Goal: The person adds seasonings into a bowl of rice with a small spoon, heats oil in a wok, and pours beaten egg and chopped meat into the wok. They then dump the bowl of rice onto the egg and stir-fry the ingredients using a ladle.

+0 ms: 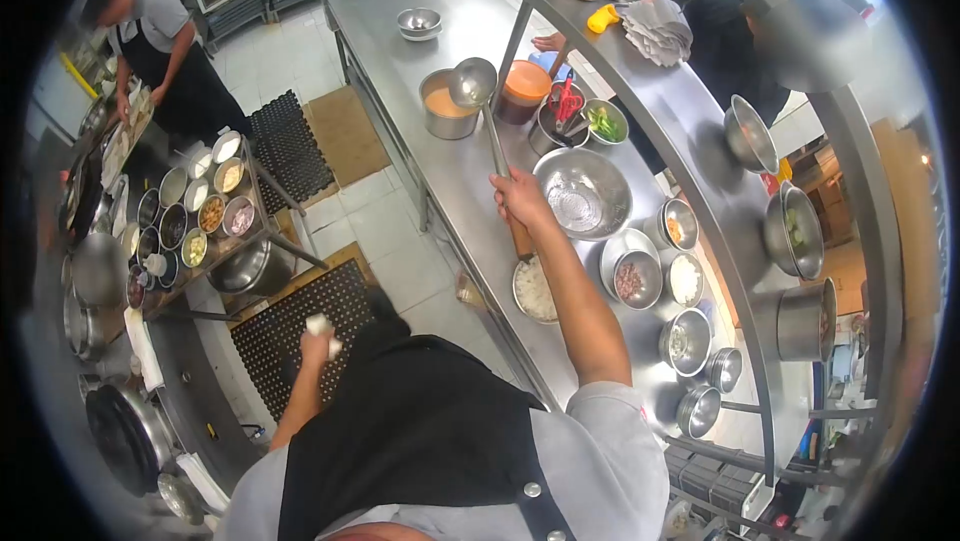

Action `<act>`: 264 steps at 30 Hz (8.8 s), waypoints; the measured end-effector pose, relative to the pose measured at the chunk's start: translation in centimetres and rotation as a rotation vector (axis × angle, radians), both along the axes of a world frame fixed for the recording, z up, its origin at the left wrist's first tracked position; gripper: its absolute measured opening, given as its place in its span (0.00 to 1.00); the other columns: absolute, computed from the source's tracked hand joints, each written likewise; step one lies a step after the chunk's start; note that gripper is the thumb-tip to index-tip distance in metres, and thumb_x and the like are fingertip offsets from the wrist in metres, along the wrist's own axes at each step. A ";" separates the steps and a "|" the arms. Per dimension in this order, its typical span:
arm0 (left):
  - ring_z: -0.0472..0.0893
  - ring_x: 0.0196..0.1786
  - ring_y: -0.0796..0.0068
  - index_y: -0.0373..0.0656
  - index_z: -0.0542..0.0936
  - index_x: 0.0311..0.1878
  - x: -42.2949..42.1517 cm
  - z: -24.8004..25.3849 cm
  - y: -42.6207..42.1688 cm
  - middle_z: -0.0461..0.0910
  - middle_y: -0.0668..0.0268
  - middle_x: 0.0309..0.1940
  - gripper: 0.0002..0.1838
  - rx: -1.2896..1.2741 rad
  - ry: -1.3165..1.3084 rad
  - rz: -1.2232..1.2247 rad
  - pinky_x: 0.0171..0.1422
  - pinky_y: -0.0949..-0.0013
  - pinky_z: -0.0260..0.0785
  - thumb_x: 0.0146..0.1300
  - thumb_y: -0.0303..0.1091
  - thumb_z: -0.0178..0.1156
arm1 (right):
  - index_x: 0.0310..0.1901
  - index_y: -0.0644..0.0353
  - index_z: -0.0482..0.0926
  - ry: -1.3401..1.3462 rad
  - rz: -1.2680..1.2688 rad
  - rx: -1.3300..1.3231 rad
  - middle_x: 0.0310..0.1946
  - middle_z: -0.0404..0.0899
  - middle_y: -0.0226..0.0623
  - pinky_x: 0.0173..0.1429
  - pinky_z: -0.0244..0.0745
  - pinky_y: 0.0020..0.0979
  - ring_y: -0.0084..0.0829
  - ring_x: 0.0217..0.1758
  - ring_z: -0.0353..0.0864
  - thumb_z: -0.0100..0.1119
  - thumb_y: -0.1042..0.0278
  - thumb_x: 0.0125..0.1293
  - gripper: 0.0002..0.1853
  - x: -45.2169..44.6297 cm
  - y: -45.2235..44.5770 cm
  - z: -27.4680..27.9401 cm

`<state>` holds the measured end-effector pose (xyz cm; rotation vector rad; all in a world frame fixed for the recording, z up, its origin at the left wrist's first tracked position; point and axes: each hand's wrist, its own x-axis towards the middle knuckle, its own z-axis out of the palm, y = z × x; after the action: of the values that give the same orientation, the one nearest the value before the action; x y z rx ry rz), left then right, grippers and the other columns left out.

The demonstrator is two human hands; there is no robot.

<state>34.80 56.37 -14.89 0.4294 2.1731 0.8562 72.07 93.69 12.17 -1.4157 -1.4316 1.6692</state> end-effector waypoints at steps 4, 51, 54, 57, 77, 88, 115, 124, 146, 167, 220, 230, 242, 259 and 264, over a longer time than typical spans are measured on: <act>0.86 0.42 0.68 0.35 0.84 0.53 1.3 4.9 17.9 0.88 0.60 0.43 0.19 0.362 -0.122 -0.131 0.47 0.63 0.78 0.59 0.31 0.72 | 0.39 0.56 0.76 -0.156 0.022 0.039 0.20 0.72 0.25 0.20 0.64 0.26 0.20 0.16 0.68 0.60 0.61 0.74 0.08 -0.2 4.1 -1.1; 0.86 0.55 0.52 0.37 0.81 0.57 -5.0 6.9 43.2 0.86 0.50 0.50 0.27 0.194 -0.179 -0.724 0.58 0.58 0.77 0.55 0.37 0.75 | 0.51 0.63 0.77 -0.062 -0.025 -0.637 0.23 0.70 0.28 0.19 0.62 0.23 0.20 0.16 0.66 0.57 0.65 0.76 0.10 -5.1 15.4 8.1; 0.85 0.55 0.48 0.38 0.82 0.56 -7.0 3.4 39.1 0.86 0.48 0.50 0.28 -0.105 -0.093 -0.846 0.58 0.55 0.77 0.52 0.40 0.76 | 0.57 0.62 0.76 0.040 -0.085 -0.702 0.23 0.68 0.28 0.19 0.60 0.23 0.20 0.16 0.65 0.56 0.64 0.77 0.14 -4.1 14.5 7.0; 0.86 0.53 0.48 0.38 0.83 0.53 -9.6 -5.3 33.7 0.86 0.47 0.48 0.27 -0.259 -0.009 -0.883 0.56 0.53 0.77 0.51 0.40 0.75 | 0.54 0.59 0.75 0.190 -0.165 -0.746 0.23 0.69 0.29 0.19 0.60 0.24 0.21 0.16 0.65 0.56 0.63 0.77 0.11 -4.0 12.9 6.0; 0.89 0.45 0.55 0.37 0.88 0.45 -7.1 -4.1 15.7 0.89 0.52 0.42 0.19 -0.295 -0.009 -0.278 0.53 0.57 0.79 0.50 0.35 0.73 | 0.65 0.57 0.72 0.442 -0.066 -0.626 0.23 0.70 0.27 0.21 0.61 0.25 0.21 0.17 0.66 0.52 0.58 0.80 0.19 -1.9 7.2 0.9; 0.88 0.49 0.52 0.32 0.87 0.46 3.0 -7.0 -2.9 0.88 0.47 0.45 0.25 -0.524 -0.052 0.022 0.55 0.56 0.79 0.46 0.39 0.75 | 0.62 0.52 0.74 0.395 -0.006 -0.644 0.23 0.69 0.26 0.22 0.61 0.25 0.21 0.17 0.66 0.54 0.56 0.79 0.16 0.6 5.0 3.9; 0.89 0.44 0.54 0.36 0.89 0.41 0.9 -8.3 -40.3 0.89 0.50 0.38 0.21 -0.270 -0.230 0.549 0.48 0.55 0.79 0.47 0.41 0.76 | 0.63 0.58 0.74 0.146 0.590 -0.803 0.21 0.67 0.30 0.19 0.60 0.27 0.24 0.15 0.64 0.52 0.62 0.79 0.17 -27.4 -25.1 4.8; 0.89 0.39 0.57 0.37 0.88 0.36 5.8 -10.1 -54.5 0.89 0.53 0.34 0.20 -0.255 -0.231 1.064 0.44 0.57 0.79 0.49 0.46 0.75 | 0.64 0.56 0.73 0.053 1.055 -0.873 0.22 0.67 0.30 0.21 0.57 0.27 0.25 0.17 0.65 0.54 0.60 0.77 0.19 -50.0 -39.6 6.1; 0.83 0.31 0.68 0.43 0.77 0.57 -38.4 16.1 -53.5 0.82 0.66 0.35 0.31 1.232 -0.053 1.708 0.33 0.59 0.80 0.76 0.65 0.49 | 0.47 0.55 0.72 -0.197 1.929 -0.717 0.24 0.71 0.28 0.22 0.62 0.27 0.22 0.20 0.68 0.59 0.60 0.76 0.10 -101.7 -72.4 -1.2; 0.83 0.32 0.69 0.42 0.82 0.47 -53.6 16.7 -59.6 0.85 0.63 0.39 0.19 0.889 0.074 1.947 0.24 0.67 0.72 0.69 0.50 0.63 | 0.51 0.51 0.73 -0.085 1.764 -0.956 0.23 0.69 0.26 0.24 0.61 0.26 0.23 0.20 0.69 0.55 0.60 0.78 0.08 -106.6 -77.1 0.6; 0.84 0.47 0.70 0.36 0.82 0.56 -23.9 13.6 -61.9 0.86 0.62 0.45 0.21 0.588 0.082 1.682 0.54 0.64 0.75 0.60 0.31 0.70 | 0.78 0.53 0.63 -0.116 2.055 0.145 0.25 0.75 0.31 0.26 0.72 0.31 0.26 0.19 0.74 0.61 0.76 0.63 0.40 -100.3 -81.4 -5.7; 0.85 0.44 0.69 0.36 0.82 0.54 -23.8 13.0 -60.9 0.87 0.62 0.41 0.19 0.681 0.051 1.701 0.52 0.65 0.76 0.59 0.28 0.70 | 0.77 0.56 0.65 -0.112 2.145 0.016 0.24 0.76 0.30 0.21 0.70 0.28 0.24 0.19 0.75 0.58 0.76 0.66 0.36 -100.4 -80.1 -5.9; 0.87 0.46 0.62 0.35 0.83 0.54 -28.8 16.6 -52.5 0.88 0.56 0.44 0.25 0.217 0.144 1.729 0.54 0.60 0.78 0.52 0.32 0.76 | 0.78 0.58 0.63 -0.010 2.284 0.024 0.31 0.80 0.30 0.24 0.72 0.27 0.21 0.19 0.73 0.64 0.75 0.66 0.39 -107.4 -78.1 -7.6; 0.87 0.49 0.60 0.37 0.82 0.55 -30.7 14.3 -45.6 0.88 0.55 0.46 0.25 0.188 0.192 1.685 0.56 0.61 0.78 0.53 0.33 0.76 | 0.76 0.63 0.64 0.285 2.077 0.895 0.51 0.83 0.63 0.56 0.80 0.48 0.59 0.50 0.86 0.68 0.68 0.62 0.41 -103.4 -74.1 -7.3; 0.87 0.53 0.57 0.38 0.83 0.54 -30.2 13.9 -45.7 0.87 0.54 0.48 0.25 0.177 0.114 1.667 0.58 0.59 0.77 0.52 0.33 0.77 | 0.76 0.63 0.63 0.031 2.313 0.419 0.48 0.84 0.63 0.55 0.79 0.53 0.62 0.48 0.85 0.66 0.66 0.62 0.40 -108.3 -76.6 -7.1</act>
<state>4.59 10.69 -0.95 -1.5259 2.2217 1.8142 -36.25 17.13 5.10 1.3760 -3.2497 1.6438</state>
